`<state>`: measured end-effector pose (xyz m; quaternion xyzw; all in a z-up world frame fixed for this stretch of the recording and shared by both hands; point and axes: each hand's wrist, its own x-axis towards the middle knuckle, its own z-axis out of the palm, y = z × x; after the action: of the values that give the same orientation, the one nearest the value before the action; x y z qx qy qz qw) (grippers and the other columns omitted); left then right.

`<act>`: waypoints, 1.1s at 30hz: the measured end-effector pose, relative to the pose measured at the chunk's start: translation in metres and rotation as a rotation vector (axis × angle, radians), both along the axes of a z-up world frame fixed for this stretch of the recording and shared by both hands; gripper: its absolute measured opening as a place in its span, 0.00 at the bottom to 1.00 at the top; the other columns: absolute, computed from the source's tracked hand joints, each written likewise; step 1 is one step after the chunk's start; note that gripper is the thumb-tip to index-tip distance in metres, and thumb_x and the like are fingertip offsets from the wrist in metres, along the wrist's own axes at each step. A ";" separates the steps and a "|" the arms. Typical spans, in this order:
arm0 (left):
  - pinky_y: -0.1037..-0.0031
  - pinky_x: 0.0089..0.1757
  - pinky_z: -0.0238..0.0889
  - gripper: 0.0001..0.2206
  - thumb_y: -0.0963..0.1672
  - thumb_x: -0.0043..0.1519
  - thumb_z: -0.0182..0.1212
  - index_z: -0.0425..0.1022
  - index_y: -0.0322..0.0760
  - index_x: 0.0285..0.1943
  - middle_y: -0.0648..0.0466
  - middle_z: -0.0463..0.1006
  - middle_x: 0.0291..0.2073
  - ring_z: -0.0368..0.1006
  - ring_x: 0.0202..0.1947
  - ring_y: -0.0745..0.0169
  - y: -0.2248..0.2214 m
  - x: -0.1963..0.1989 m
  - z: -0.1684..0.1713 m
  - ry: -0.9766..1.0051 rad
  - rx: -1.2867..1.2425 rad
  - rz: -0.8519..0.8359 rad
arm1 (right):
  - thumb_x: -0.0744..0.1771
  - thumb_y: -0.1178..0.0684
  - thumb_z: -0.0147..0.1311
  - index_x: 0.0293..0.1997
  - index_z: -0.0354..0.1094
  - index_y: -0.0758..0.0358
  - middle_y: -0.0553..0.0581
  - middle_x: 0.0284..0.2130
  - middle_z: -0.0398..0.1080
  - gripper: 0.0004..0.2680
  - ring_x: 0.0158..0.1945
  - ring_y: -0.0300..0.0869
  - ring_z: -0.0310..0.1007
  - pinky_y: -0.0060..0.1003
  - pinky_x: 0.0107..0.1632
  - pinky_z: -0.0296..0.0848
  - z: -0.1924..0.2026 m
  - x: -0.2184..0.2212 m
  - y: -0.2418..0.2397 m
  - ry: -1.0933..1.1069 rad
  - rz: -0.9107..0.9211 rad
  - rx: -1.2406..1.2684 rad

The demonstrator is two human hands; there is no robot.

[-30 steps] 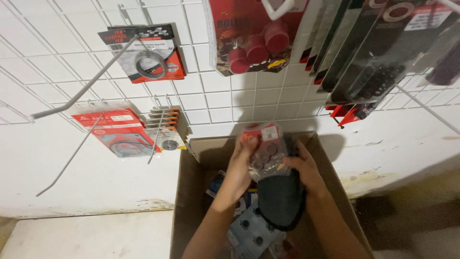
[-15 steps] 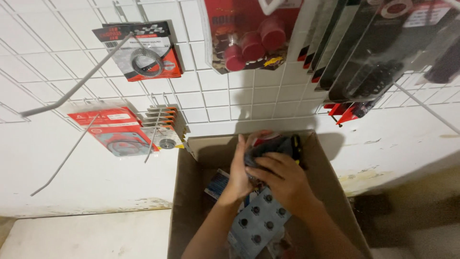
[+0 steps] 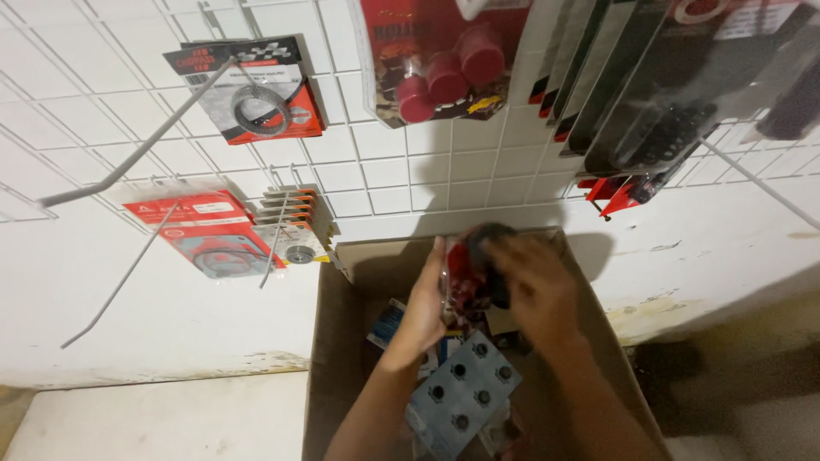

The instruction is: Clean and organize automotive parts from a box onto a display rack.

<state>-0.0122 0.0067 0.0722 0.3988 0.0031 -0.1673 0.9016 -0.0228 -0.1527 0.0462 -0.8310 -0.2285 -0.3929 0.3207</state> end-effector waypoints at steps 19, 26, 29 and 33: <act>0.76 0.40 0.57 0.17 0.41 0.61 0.43 0.70 0.33 0.58 0.47 0.74 0.43 0.64 0.39 0.61 0.056 0.001 0.004 -0.284 0.153 0.258 | 0.65 0.55 0.49 0.64 0.69 0.32 0.41 0.47 0.83 0.20 0.38 0.40 0.83 0.36 0.45 0.76 0.002 -0.007 0.005 0.999 0.103 -0.288; 0.73 0.54 0.60 0.26 0.42 0.60 0.54 0.66 0.29 0.70 0.45 0.74 0.59 0.69 0.55 0.57 0.044 -0.022 0.034 -0.167 0.168 0.317 | 0.68 0.59 0.47 0.47 0.75 0.65 0.50 0.34 0.76 0.08 0.36 0.36 0.68 0.31 0.44 0.68 -0.015 0.016 -0.012 0.767 0.373 0.375; 0.71 0.48 0.64 0.18 0.43 0.61 0.59 0.68 0.28 0.59 0.44 0.75 0.48 0.71 0.47 0.57 0.037 -0.018 0.044 -0.387 0.172 0.343 | 0.72 0.50 0.44 0.54 0.76 0.61 0.51 0.39 0.76 0.12 0.42 0.37 0.68 0.36 0.52 0.66 0.024 0.003 -0.006 0.644 0.313 0.564; 0.75 0.33 0.68 0.05 0.41 0.65 0.60 0.75 0.32 0.42 0.46 0.79 0.23 0.73 0.27 0.62 0.031 -0.031 0.088 -0.707 0.183 0.349 | 0.69 0.57 0.55 0.49 0.75 0.63 0.55 0.33 0.76 0.06 0.38 0.39 0.73 0.35 0.45 0.76 0.046 0.001 -0.008 0.403 0.355 0.778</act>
<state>-0.0435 0.0376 0.1599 0.5039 -0.2245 0.1368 0.8228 -0.0221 -0.1608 0.0923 -0.6571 -0.1359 -0.2192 0.7083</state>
